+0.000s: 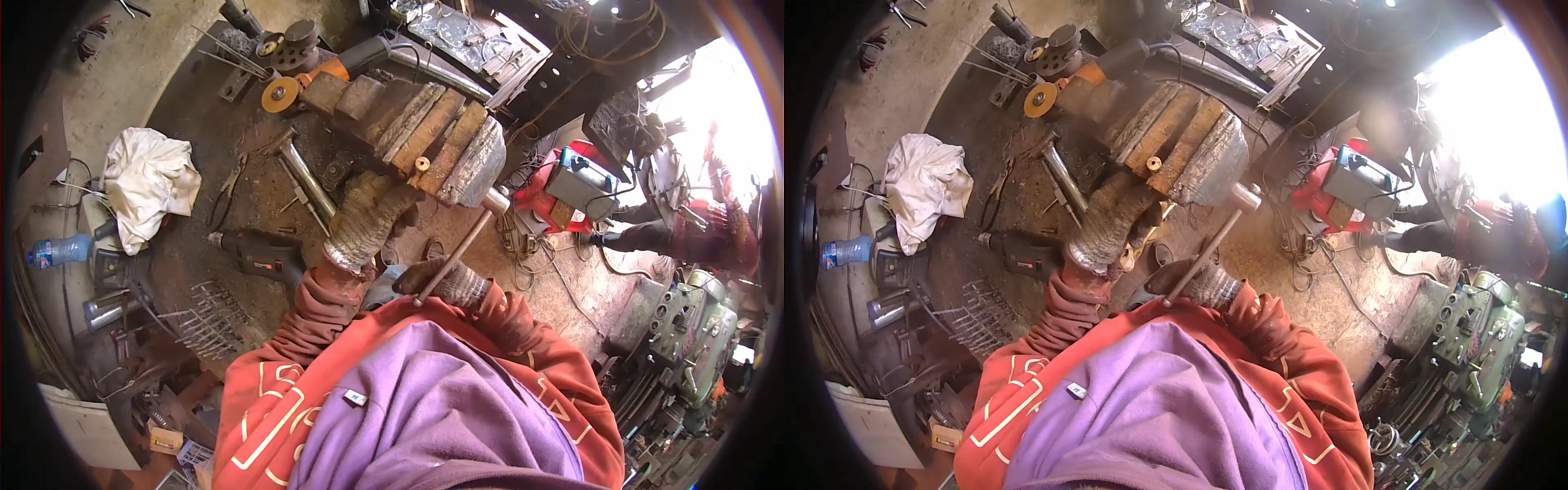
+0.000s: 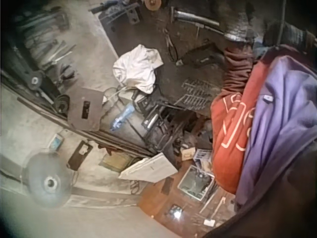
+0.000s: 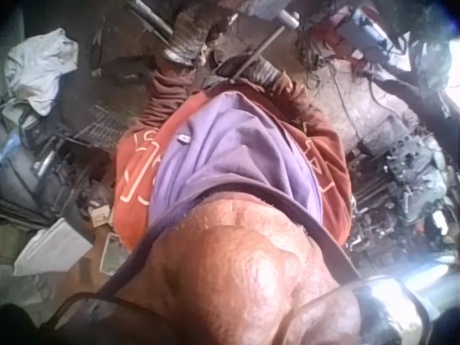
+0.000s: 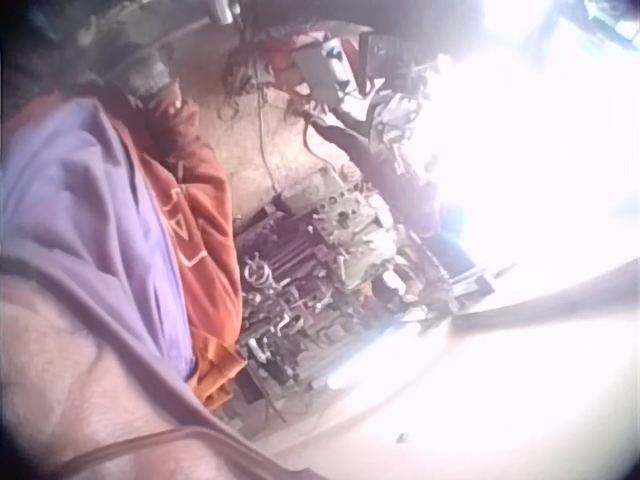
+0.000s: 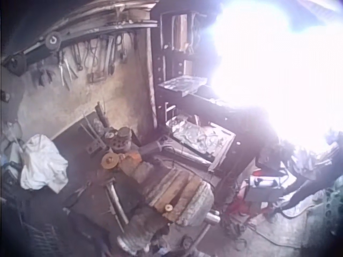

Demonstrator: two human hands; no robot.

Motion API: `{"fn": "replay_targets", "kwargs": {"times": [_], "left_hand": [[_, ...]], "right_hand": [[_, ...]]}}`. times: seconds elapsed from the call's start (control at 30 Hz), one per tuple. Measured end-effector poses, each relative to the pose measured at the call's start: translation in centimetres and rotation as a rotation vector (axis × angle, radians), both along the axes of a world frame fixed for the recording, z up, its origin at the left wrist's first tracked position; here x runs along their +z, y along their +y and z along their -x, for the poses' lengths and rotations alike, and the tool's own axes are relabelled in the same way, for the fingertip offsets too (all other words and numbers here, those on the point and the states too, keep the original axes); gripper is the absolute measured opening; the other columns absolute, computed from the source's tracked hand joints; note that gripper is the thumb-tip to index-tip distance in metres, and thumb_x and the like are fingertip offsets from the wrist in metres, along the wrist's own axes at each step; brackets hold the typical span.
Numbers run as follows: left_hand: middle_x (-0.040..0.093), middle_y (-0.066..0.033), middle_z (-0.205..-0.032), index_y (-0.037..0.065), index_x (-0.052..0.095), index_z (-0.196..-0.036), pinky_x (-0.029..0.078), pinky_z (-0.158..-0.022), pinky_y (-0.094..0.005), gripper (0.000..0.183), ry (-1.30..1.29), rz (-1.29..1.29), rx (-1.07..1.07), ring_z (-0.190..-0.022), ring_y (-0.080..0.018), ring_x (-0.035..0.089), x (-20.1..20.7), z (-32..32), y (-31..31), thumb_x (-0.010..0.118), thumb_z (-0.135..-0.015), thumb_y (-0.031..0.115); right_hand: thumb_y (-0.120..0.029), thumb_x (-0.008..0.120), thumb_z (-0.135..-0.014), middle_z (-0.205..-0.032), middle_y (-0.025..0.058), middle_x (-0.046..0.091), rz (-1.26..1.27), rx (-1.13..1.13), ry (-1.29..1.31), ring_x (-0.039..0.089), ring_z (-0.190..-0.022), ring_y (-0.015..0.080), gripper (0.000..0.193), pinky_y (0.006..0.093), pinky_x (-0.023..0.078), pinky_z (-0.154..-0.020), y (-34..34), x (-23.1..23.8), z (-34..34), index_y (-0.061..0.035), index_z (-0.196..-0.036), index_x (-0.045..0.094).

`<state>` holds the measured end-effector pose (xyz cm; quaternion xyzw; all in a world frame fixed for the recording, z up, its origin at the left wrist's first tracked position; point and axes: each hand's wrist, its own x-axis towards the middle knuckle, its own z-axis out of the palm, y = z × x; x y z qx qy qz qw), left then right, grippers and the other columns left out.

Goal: The person uses a tap and handle to create threads on a metal rod secured in a bench vise, then uses a drill to work on the rod before continuing to use the tap.

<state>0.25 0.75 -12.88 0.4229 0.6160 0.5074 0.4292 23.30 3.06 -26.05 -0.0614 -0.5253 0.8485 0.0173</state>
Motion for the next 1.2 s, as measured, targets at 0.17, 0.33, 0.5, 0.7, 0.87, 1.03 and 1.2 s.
{"fn": "replay_targets", "kwargs": {"times": [0.17,0.33,0.5,0.7,0.87,1.03,1.2], "left_hand": [[0.070,-0.0033,-0.075,0.006,0.077,-0.095,0.044,-0.050,-0.0274,0.028,-0.253,0.084,-0.008,-0.057,-0.0096,0.059,1.0,0.2,0.4,0.074,-0.102,0.033],[0.070,-0.0038,-0.075,0.004,0.077,-0.095,0.048,-0.053,-0.0294,0.023,-0.078,-0.088,0.009,-0.059,-0.0103,0.061,-2.0,0.6,-0.2,0.074,-0.101,0.026],[0.071,-0.0048,-0.076,0.005,0.078,-0.098,0.048,-0.050,-0.0296,0.021,-0.013,-0.040,-0.025,-0.058,-0.0110,0.063,1.4,0.4,0.1,0.071,-0.102,0.024],[0.071,-0.0032,-0.077,0.003,0.078,-0.099,0.045,-0.046,-0.0259,0.028,-0.281,0.193,-0.049,-0.057,-0.0086,0.062,2.3,0.5,0.3,0.073,-0.104,0.031],[0.072,-0.0013,-0.082,0.004,0.076,-0.106,0.048,-0.054,-0.0243,0.026,-0.325,0.195,0.096,-0.066,-0.0071,0.064,1.9,-0.4,-0.4,0.075,-0.103,0.029],[0.071,-0.0104,-0.107,-0.002,0.061,-0.138,0.057,-0.088,-0.0345,0.071,-0.090,-0.307,0.535,-0.097,-0.0167,0.068,1.2,-2.9,-0.1,0.087,-0.094,0.048],[0.063,-0.0184,-0.136,-0.003,0.055,-0.148,0.051,-0.109,-0.0456,0.071,0.520,-0.540,0.359,-0.126,-0.0262,0.063,5.5,-1.1,3.4,0.081,-0.099,0.042]], "right_hand": [[-0.020,0.075,-0.104,-0.135,0.0205,0.073,0.072,-0.078,0.091,0.068,-0.129,0.0314,0.038,0.0425,0.055,-0.110,-0.3,10.4,1.9,0.0039,-0.133,0.072],[-0.031,0.081,-0.100,-0.125,0.0196,0.076,-0.420,-0.022,0.390,0.072,-0.120,0.0314,0.045,0.0424,0.058,-0.101,7.3,22.6,3.2,0.0046,-0.127,0.073],[-0.034,0.074,-0.105,-0.114,0.0166,0.078,-0.777,-0.827,0.072,0.076,-0.103,0.0277,0.043,0.0391,0.062,-0.088,18.2,20.6,1.3,0.0057,-0.123,0.073],[-0.010,0.075,-0.100,-0.109,0.0093,0.079,-0.951,-0.789,-0.259,0.076,-0.098,0.0274,0.026,0.0378,0.061,-0.089,24.5,12.4,3.7,-0.0036,-0.125,0.075],[-0.029,0.085,-0.080,-0.118,0.0150,0.076,-1.962,-0.170,-0.646,0.071,-0.114,0.0375,0.044,0.0492,0.055,-0.096,23.4,18.6,2.4,-0.0124,-0.120,0.076],[-0.040,0.084,-0.081,-0.114,0.0055,0.081,-1.844,0.464,-0.726,0.077,-0.110,0.0293,0.042,0.0438,0.059,-0.094,22.3,24.6,2.4,-0.0233,-0.120,0.083],[-0.040,0.084,-0.079,-0.116,0.0058,0.078,-2.027,0.696,-0.580,0.075,-0.109,0.0275,0.045,0.0456,0.055,-0.090,27.8,20.1,0.4,-0.0208,-0.119,0.078]]}}
